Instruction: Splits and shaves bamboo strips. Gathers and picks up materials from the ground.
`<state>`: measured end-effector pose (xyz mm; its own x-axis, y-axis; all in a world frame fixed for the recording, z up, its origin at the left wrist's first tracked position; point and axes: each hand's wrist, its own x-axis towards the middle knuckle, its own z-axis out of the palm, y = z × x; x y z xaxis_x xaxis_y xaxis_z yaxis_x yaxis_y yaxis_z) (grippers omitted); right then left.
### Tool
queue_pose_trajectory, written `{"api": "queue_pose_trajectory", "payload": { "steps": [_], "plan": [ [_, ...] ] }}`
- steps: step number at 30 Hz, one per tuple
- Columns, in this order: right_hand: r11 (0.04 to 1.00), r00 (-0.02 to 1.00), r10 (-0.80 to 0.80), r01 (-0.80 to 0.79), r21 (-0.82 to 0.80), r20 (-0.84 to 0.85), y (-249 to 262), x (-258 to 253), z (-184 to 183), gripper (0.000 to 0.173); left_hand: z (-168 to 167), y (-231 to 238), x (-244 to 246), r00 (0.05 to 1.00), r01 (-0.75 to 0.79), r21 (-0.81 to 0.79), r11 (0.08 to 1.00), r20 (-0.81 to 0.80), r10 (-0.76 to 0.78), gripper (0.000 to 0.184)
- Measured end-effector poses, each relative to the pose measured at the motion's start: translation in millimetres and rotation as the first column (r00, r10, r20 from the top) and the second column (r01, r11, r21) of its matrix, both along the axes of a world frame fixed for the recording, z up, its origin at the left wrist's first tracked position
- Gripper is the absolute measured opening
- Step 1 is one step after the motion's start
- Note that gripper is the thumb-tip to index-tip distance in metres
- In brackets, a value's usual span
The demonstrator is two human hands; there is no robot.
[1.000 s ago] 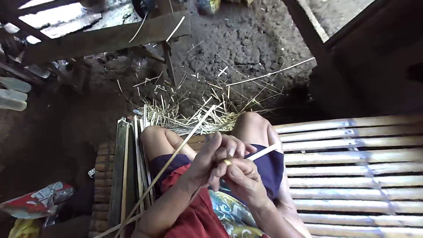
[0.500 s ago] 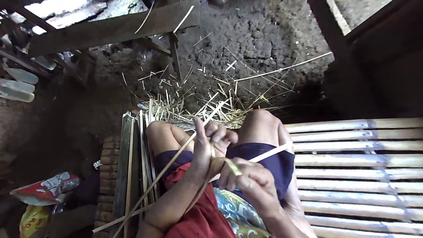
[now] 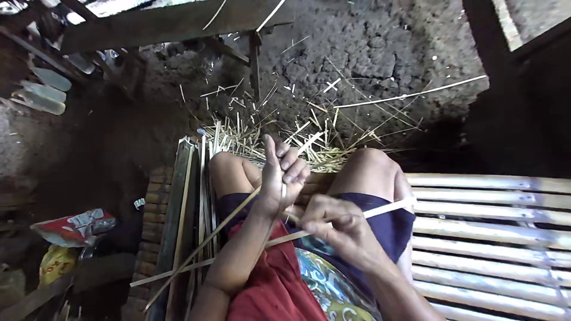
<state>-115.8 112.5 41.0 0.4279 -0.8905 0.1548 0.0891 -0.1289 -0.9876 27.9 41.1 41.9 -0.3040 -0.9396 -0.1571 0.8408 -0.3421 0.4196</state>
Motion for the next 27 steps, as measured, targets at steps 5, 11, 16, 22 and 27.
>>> {"api": "queue_pose_trajectory", "payload": {
  "steps": [5,11,16,22,27],
  "plan": [
    [0.909,0.911,0.404,-0.41,0.077,0.084,53,15,-12,0.031,-13,-30,12,0.964,-0.239,0.212,0.948,-0.068,0.258,0.061],
    [0.878,0.888,-0.46,0.454,-0.149,-0.003,-23,-12,7,0.014,-4,9,8,0.949,0.284,-0.082,0.955,0.162,-0.269,0.054],
    [0.96,0.957,-0.235,0.201,-0.195,-0.171,-34,-12,11,0.026,-6,11,0,0.944,0.232,0.037,0.972,0.233,-0.234,0.058],
    [0.863,0.87,0.492,-0.493,0.11,0.037,21,-16,5,0.037,-25,-43,28,0.993,-0.079,0.053,0.995,0.091,0.074,0.059],
    [0.957,0.943,-0.286,0.274,-0.094,-0.171,-26,-35,16,0.024,-22,0,11,0.922,0.36,-0.036,0.932,0.167,-0.349,0.054]
  ]
}}
